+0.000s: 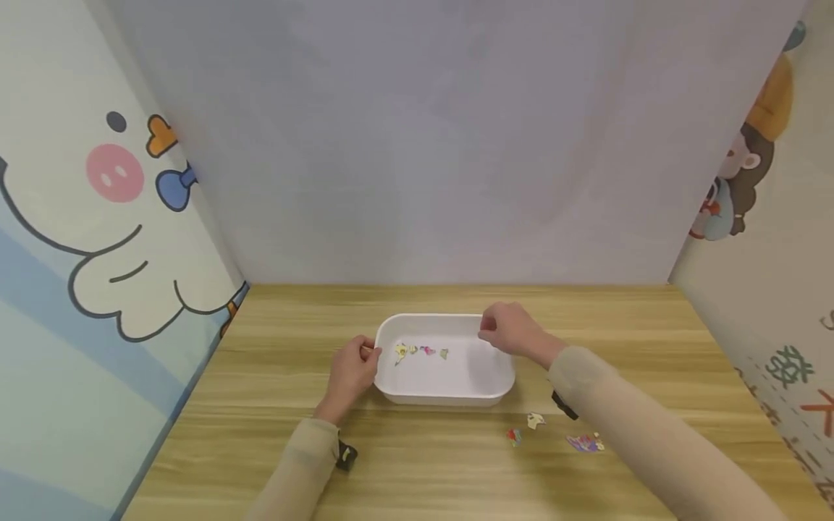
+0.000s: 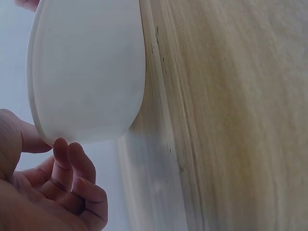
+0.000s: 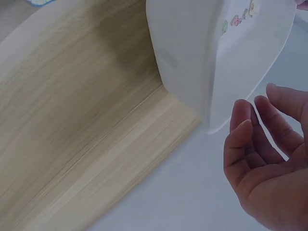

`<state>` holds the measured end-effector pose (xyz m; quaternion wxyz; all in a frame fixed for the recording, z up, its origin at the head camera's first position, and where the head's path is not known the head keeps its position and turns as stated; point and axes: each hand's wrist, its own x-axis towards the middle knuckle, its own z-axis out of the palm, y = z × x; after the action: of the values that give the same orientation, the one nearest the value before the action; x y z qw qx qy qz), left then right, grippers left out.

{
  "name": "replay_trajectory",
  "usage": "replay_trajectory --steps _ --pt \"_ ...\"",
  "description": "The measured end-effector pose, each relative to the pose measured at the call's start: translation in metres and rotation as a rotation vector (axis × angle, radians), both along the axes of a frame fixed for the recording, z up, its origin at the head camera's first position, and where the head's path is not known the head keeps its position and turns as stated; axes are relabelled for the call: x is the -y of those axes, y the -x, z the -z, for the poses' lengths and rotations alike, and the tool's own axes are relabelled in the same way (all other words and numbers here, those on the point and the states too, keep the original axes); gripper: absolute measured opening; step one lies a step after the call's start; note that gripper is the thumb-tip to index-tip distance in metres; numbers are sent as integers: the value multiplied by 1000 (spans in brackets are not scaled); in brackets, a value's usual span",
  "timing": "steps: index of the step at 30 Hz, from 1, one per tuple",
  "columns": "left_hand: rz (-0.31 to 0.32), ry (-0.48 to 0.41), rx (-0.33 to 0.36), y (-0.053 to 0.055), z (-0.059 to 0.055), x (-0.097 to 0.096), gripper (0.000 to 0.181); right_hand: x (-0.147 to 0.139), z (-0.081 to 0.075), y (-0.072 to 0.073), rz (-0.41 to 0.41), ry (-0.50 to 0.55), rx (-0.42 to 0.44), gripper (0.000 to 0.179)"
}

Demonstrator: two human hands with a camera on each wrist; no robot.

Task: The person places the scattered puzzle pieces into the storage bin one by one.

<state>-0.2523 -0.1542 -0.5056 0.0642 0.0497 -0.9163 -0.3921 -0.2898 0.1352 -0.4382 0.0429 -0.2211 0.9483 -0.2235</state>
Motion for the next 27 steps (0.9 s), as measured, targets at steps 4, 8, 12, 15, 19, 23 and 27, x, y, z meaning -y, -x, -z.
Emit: replay_trajectory --steps 4,8,12,15,19,23,27 --pt "-7 9 1 3 1 3 18 -10 -4 -3 -2 19 -20 8" --pt "-14 17 -3 4 3 4 17 -23 0 -5 -11 57 -49 5" --pt "-8 12 -23 3 4 2 15 -39 7 -13 0 90 -22 5" --pt "-3 2 -31 2 5 1 15 -49 13 -19 28 98 -10 6" --pt "-2 -7 -45 3 6 -1 14 -62 19 -27 52 106 -8 7" --pt "-2 -9 -61 4 5 -3 13 -72 25 -35 56 69 56 7" --pt "-5 -4 -51 4 6 -4 14 -78 35 -43 -17 -8 127 14"
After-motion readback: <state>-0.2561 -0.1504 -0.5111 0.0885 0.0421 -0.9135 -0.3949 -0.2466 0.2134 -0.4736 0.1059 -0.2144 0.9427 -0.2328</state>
